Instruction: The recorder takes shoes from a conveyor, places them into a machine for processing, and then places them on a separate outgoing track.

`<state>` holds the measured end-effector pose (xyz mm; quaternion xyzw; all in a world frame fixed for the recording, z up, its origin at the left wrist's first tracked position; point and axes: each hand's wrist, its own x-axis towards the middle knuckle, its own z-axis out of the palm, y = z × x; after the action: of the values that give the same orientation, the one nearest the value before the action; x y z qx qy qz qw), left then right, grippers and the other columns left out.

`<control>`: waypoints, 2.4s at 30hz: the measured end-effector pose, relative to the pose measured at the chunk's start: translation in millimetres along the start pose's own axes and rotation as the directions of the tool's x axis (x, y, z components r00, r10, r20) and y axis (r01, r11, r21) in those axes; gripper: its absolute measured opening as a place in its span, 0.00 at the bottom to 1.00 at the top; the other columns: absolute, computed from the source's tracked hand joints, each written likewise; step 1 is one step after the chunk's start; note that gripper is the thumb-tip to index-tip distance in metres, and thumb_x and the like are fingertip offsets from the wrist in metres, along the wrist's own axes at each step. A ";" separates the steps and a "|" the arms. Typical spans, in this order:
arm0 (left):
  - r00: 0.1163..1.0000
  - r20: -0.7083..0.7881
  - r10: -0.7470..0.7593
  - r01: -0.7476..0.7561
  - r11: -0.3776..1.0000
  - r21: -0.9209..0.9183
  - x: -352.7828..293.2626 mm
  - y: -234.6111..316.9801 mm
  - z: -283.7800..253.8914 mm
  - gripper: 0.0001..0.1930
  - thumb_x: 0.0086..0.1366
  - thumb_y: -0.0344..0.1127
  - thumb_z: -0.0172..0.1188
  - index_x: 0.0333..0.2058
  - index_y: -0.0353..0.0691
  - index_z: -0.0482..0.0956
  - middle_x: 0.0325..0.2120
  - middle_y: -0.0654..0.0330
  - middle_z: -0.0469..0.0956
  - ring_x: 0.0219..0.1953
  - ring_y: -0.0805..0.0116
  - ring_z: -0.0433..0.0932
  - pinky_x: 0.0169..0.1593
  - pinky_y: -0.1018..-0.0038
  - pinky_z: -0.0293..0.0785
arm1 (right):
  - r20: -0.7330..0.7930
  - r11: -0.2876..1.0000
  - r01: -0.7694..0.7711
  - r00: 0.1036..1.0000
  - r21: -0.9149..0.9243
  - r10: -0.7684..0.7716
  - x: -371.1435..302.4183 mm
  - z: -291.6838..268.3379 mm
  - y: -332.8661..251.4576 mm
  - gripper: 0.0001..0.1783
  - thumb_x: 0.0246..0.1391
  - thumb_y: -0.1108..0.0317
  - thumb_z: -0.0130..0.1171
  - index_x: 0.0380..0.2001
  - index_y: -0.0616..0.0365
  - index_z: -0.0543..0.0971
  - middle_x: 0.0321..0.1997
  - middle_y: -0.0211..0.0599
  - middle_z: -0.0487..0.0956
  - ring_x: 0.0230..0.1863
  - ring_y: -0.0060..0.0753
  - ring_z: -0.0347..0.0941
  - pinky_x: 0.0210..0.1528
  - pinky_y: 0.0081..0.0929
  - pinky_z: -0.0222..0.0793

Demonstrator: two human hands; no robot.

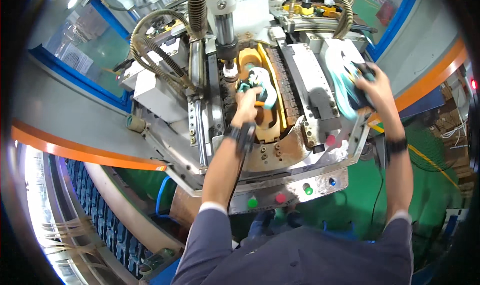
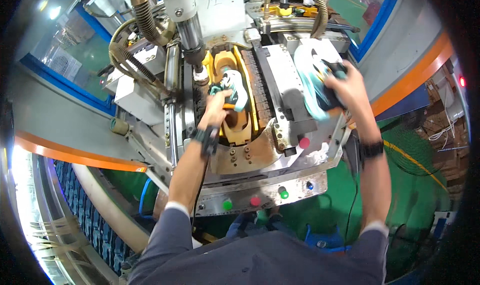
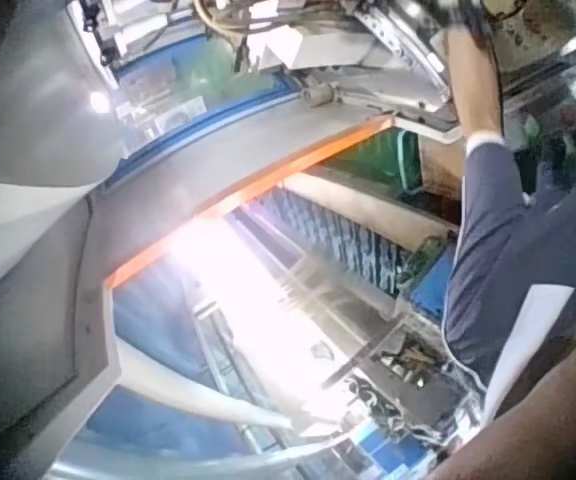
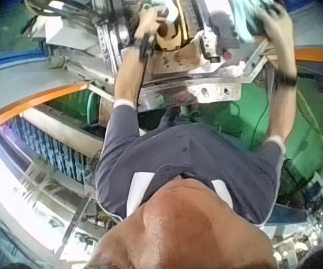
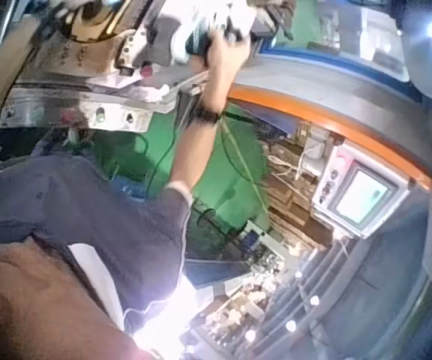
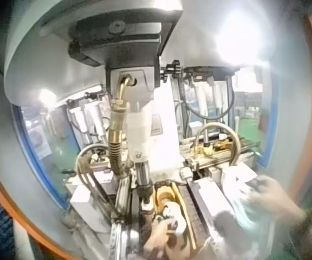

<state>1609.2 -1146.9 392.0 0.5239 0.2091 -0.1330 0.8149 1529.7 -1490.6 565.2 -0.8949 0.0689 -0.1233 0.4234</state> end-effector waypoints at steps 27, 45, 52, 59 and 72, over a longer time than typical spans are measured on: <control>0.476 -0.864 0.168 -0.213 0.974 0.072 -556.6 -243.3 -152.7 0.17 0.60 0.30 0.61 0.48 0.34 0.74 0.40 0.60 0.78 0.43 0.65 0.78 0.44 0.70 0.74 | 0.518 0.537 0.753 0.308 0.380 -0.798 -303.0 320.1 -12.9 0.05 0.49 0.75 0.55 0.32 0.58 0.76 0.35 0.44 0.75 0.40 0.49 0.72 0.40 0.41 0.69; 0.038 -0.903 -0.429 -0.789 0.542 -0.290 -771.8 -466.2 -190.0 0.16 0.55 0.33 0.66 0.42 0.35 0.78 0.34 0.56 0.80 0.32 0.64 0.81 0.29 0.69 0.78 | 0.351 0.326 0.472 0.038 0.819 -0.936 -428.0 364.1 -216.8 0.09 0.60 0.68 0.56 0.40 0.63 0.76 0.38 0.39 0.78 0.39 0.31 0.75 0.41 0.27 0.70; -0.188 -0.771 -0.608 -0.867 0.471 -0.161 -905.5 -587.2 -307.8 0.18 0.52 0.34 0.68 0.40 0.33 0.78 0.33 0.49 0.80 0.24 0.57 0.80 0.26 0.64 0.77 | -0.081 -0.295 0.412 -0.462 0.862 -0.883 -703.1 251.6 -505.7 0.09 0.56 0.68 0.61 0.39 0.59 0.80 0.30 0.25 0.77 0.30 0.14 0.65 0.33 0.16 0.62; -0.437 -0.624 -0.648 -0.810 0.586 -0.040 -1045.6 -693.4 -443.6 0.15 0.48 0.34 0.68 0.32 0.28 0.79 0.26 0.51 0.80 0.21 0.59 0.79 0.19 0.67 0.74 | 0.071 -0.237 0.225 -0.848 0.945 -0.525 -961.0 194.7 -634.7 0.26 0.56 0.55 0.59 0.54 0.59 0.72 0.43 0.32 0.79 0.40 0.19 0.72 0.39 0.16 0.64; -0.718 -0.668 -0.195 -0.353 0.929 0.107 -1039.6 -714.5 -519.6 0.32 0.58 0.41 0.63 0.57 0.26 0.66 0.54 0.38 0.71 0.56 0.49 0.71 0.57 0.63 0.69 | 0.277 -0.178 0.401 -0.833 0.899 -0.478 -1148.0 211.7 -640.1 0.37 0.54 0.55 0.61 0.64 0.54 0.62 0.39 0.38 0.79 0.30 0.27 0.79 0.31 0.23 0.77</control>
<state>281.2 -973.9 131.9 0.2054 0.7816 0.5602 0.1820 498.7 -667.8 745.3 -0.3659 -0.9133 0.1509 0.0965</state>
